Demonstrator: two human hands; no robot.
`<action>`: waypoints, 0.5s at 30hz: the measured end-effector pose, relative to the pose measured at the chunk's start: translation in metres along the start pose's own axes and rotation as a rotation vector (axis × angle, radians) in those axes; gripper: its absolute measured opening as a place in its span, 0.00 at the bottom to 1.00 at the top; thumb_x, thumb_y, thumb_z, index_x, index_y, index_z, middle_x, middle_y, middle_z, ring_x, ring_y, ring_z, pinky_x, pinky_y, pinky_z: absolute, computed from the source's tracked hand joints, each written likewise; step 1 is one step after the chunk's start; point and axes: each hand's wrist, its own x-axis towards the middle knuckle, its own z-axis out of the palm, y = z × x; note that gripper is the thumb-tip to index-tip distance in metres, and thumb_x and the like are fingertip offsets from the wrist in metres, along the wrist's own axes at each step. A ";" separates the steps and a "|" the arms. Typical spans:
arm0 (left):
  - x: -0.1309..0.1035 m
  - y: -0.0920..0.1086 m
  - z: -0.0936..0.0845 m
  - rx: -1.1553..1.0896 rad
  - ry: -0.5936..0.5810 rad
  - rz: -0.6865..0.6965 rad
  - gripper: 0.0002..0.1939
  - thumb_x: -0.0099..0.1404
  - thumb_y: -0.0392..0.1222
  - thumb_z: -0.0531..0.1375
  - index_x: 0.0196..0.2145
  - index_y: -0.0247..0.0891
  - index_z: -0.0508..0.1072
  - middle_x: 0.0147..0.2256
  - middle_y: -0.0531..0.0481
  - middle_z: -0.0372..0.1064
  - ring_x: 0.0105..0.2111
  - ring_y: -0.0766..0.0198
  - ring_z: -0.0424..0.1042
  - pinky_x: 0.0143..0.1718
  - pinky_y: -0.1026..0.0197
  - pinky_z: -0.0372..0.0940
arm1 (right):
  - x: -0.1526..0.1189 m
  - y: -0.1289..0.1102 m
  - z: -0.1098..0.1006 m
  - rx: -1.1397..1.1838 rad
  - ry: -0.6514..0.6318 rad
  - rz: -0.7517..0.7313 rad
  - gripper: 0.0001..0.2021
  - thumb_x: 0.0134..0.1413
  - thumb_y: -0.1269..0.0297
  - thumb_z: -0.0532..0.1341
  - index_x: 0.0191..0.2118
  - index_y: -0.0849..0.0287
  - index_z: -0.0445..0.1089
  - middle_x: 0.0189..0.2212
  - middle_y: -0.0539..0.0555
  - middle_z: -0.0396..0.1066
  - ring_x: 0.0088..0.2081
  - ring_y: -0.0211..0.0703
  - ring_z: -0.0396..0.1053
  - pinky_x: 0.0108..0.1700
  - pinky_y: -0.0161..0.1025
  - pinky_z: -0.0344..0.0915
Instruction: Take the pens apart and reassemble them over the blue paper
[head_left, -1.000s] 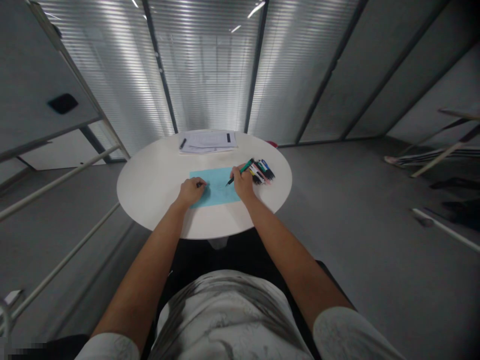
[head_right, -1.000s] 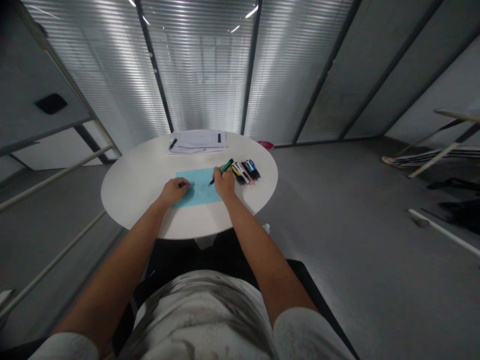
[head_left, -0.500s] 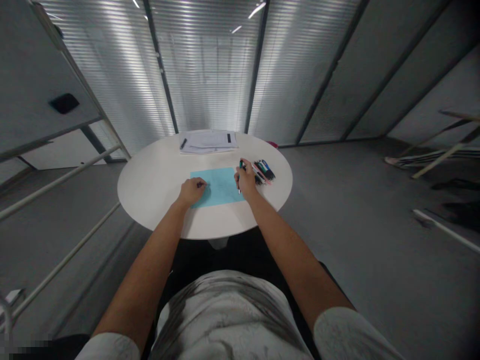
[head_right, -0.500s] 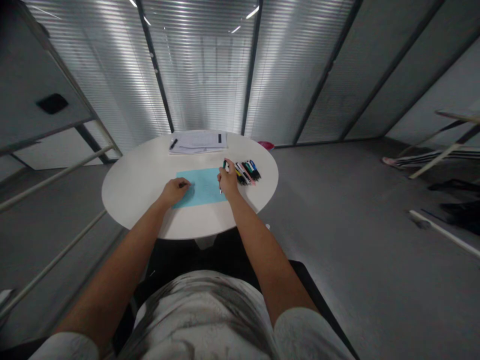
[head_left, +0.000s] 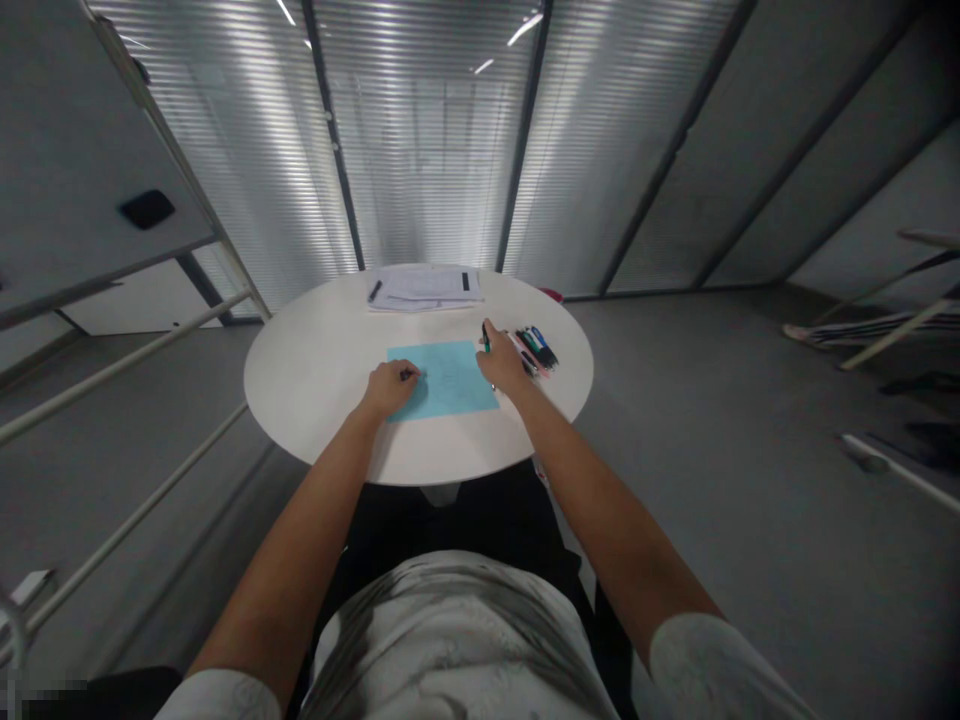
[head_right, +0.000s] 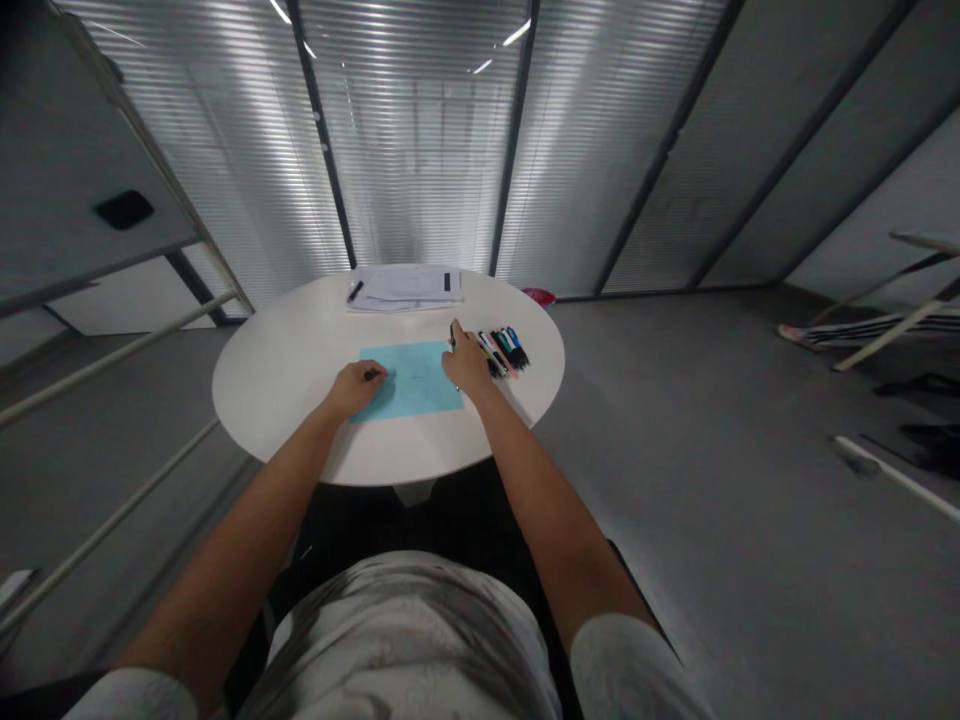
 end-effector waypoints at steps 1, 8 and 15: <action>0.000 0.001 0.000 0.000 -0.004 -0.003 0.13 0.61 0.42 0.55 0.40 0.39 0.77 0.39 0.44 0.76 0.40 0.57 0.73 0.42 0.57 0.64 | 0.000 0.000 -0.006 -0.128 -0.030 -0.031 0.34 0.52 0.71 0.52 0.66 0.61 0.50 0.52 0.64 0.65 0.51 0.52 0.65 0.50 0.45 0.64; 0.000 -0.001 0.000 -0.012 0.000 0.018 0.13 0.61 0.41 0.55 0.39 0.39 0.77 0.38 0.44 0.76 0.39 0.58 0.73 0.42 0.57 0.65 | -0.010 0.015 -0.023 -0.530 -0.128 -0.135 0.24 0.61 0.69 0.47 0.63 0.55 0.55 0.54 0.65 0.62 0.51 0.53 0.65 0.49 0.46 0.63; 0.000 0.000 -0.001 0.004 -0.003 -0.005 0.13 0.61 0.42 0.55 0.39 0.40 0.78 0.38 0.45 0.76 0.39 0.58 0.72 0.43 0.57 0.65 | -0.014 0.025 -0.024 -0.641 -0.237 -0.149 0.22 0.63 0.70 0.42 0.56 0.57 0.64 0.55 0.65 0.60 0.50 0.52 0.66 0.46 0.46 0.64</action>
